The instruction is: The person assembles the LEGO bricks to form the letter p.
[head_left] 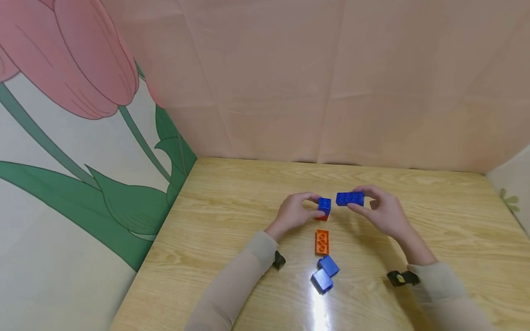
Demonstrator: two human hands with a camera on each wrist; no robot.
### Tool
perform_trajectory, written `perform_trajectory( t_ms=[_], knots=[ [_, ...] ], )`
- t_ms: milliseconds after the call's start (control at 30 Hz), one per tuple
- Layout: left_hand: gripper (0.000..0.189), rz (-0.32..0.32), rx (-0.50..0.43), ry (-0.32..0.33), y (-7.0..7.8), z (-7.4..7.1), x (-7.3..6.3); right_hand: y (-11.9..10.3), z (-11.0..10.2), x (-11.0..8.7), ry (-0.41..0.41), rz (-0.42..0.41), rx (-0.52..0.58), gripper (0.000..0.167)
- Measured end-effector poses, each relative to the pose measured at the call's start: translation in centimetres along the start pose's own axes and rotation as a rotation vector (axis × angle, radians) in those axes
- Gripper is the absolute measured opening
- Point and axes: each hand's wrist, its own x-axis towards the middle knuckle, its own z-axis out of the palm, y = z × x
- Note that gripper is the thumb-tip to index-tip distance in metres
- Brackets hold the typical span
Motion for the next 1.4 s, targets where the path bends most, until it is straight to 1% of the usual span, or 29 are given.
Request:
perform_trajectory(
  t_ms=[100,233,367,467,633,833,933,1133,1400],
  knots=[
    [0.041,-0.001,-0.003,0.000,0.1,0.0,0.0,0.0,0.4,0.2,0.012,-0.020,0.021,0.047],
    [0.041,-0.010,-0.008,-0.001,0.1,0.0,0.0,-0.2,1.2,0.4,0.005,-0.053,0.104,0.043],
    [0.041,0.001,-0.003,-0.009,0.1,0.0,0.1,-0.3,1.8,0.5,0.000,-0.077,0.172,0.041],
    [0.041,0.012,0.007,-0.013,0.0,0.0,0.1,-0.3,2.2,0.6,-0.004,-0.090,0.174,0.041],
    [0.042,0.012,0.010,-0.016,-0.1,0.0,0.1,0.0,2.8,0.8,-0.001,-0.101,0.156,0.044],
    [0.044,0.024,0.013,-0.016,-0.1,-0.1,0.1,0.6,3.7,1.2,-0.015,-0.122,0.179,0.042],
    [0.045,0.031,0.017,-0.018,0.0,-0.2,0.0,0.9,4.0,1.2,-0.024,-0.122,0.173,0.041],
    [0.045,0.040,0.036,-0.015,0.1,-0.3,0.1,1.2,4.2,1.2,-0.027,-0.130,0.138,0.039],
    [0.044,0.033,0.023,-0.021,0.2,-0.5,0.1,1.2,4.2,1.3,-0.032,-0.133,0.119,0.037]
  ],
)
